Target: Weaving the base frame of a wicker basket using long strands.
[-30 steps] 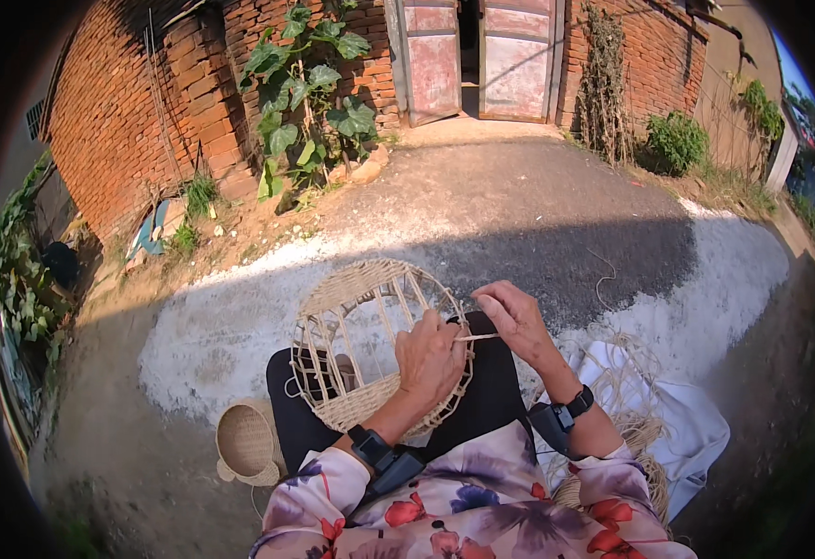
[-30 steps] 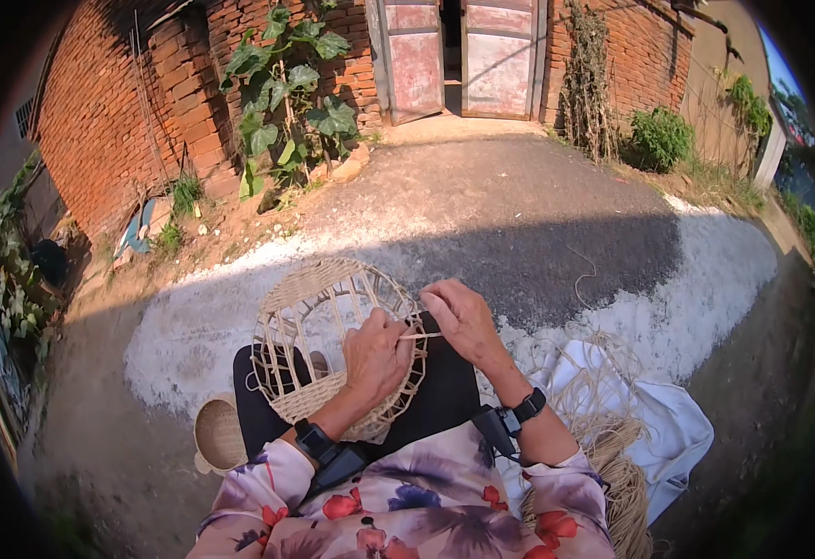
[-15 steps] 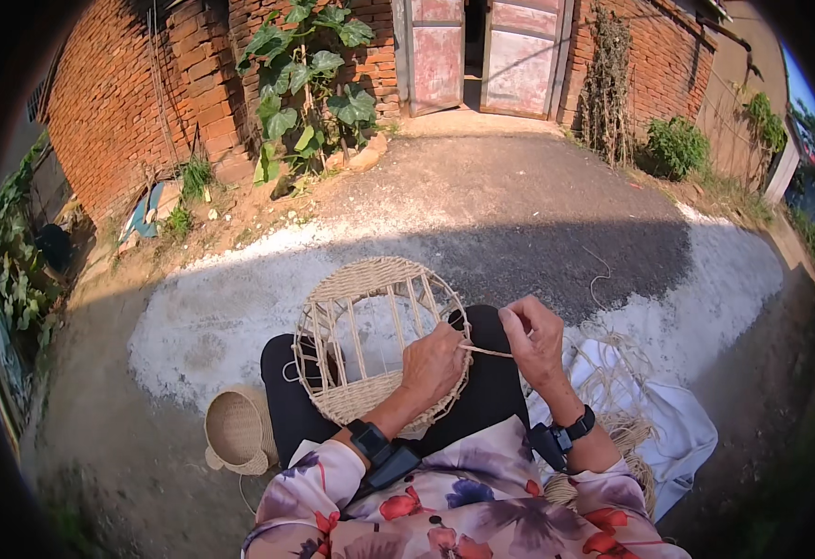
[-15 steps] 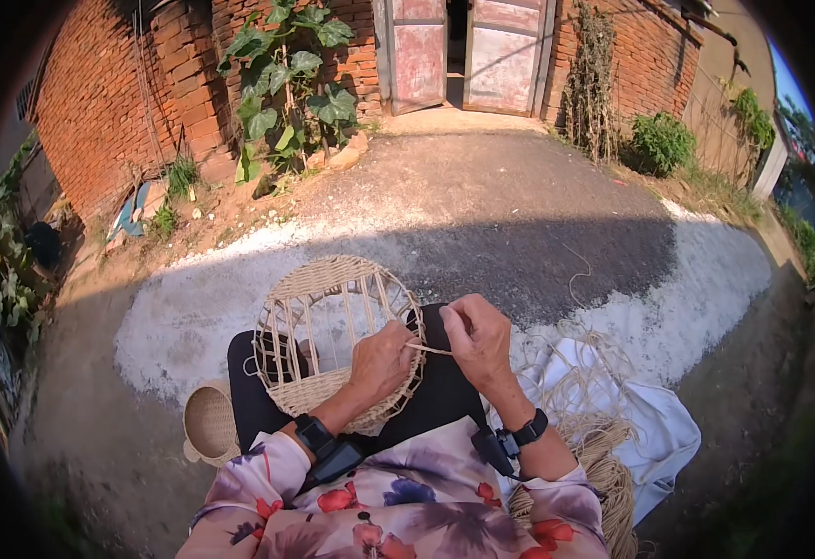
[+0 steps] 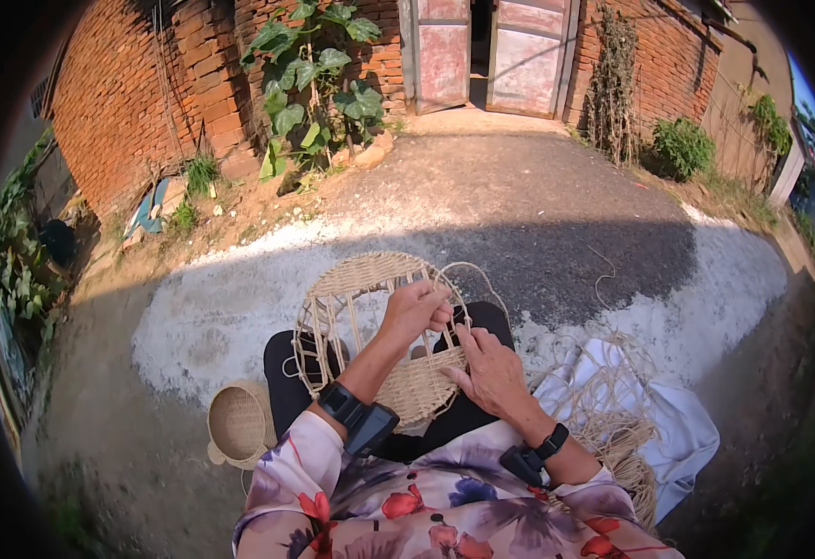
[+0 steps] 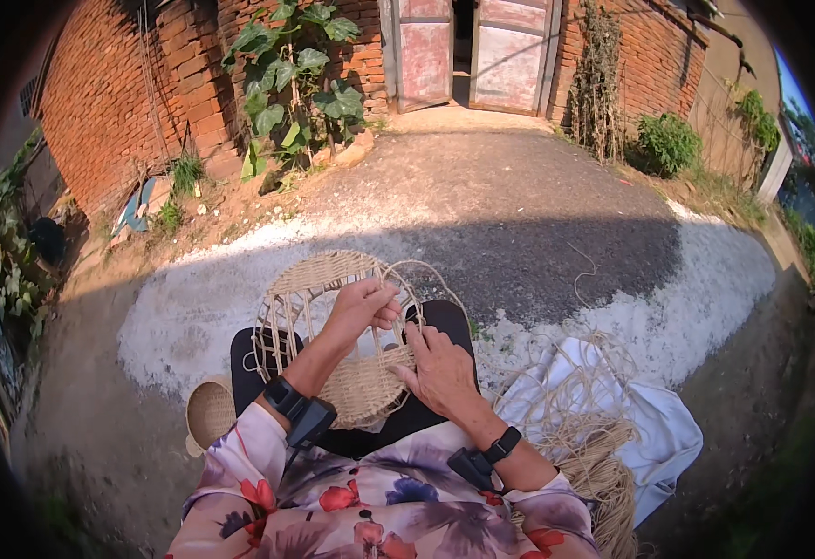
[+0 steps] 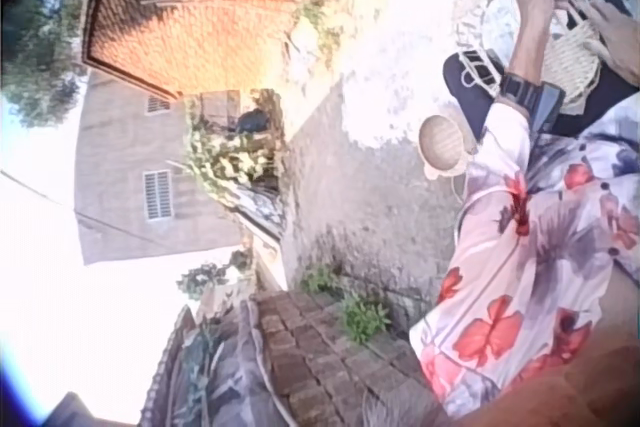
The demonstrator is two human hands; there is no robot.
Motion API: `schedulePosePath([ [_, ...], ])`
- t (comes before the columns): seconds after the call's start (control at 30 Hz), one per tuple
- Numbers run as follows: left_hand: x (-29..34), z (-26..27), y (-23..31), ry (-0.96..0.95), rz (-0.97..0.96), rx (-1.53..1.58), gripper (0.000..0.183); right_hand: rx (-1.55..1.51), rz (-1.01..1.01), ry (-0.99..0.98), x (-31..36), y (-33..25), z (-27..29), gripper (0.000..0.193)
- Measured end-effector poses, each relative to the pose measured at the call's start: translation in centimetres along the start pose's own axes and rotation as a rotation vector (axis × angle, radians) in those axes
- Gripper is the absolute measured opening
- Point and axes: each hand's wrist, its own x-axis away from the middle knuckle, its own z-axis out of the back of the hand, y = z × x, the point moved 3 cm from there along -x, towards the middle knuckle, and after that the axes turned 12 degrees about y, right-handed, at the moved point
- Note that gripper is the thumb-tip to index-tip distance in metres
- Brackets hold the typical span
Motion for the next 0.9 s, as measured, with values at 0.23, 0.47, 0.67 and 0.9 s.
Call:
schedulePosePath([
  [0.23,0.6,-0.3,1.3,-0.028,-0.575,-0.796,0.026,-0.123,-0.064,-0.043,-0.7,1.4,-0.4,0.052],
  [0.47,1.8,-0.1,0.0,-0.19,-0.307,-0.682,0.045,-0.237,-0.112,-0.116,-0.8,2.4,-0.9,0.04],
  [0.67,5.4,0.5,-2.2,-0.073,-0.105,-0.138,0.042,-0.605,-0.151,-0.031,-0.8,4.5,-0.7,0.03],
  [0.9,7.8,6.7,-1.4,-0.181,0.302,0.272,0.034,-0.359,-0.058,-0.063,-0.8,3.5,0.0,0.027],
])
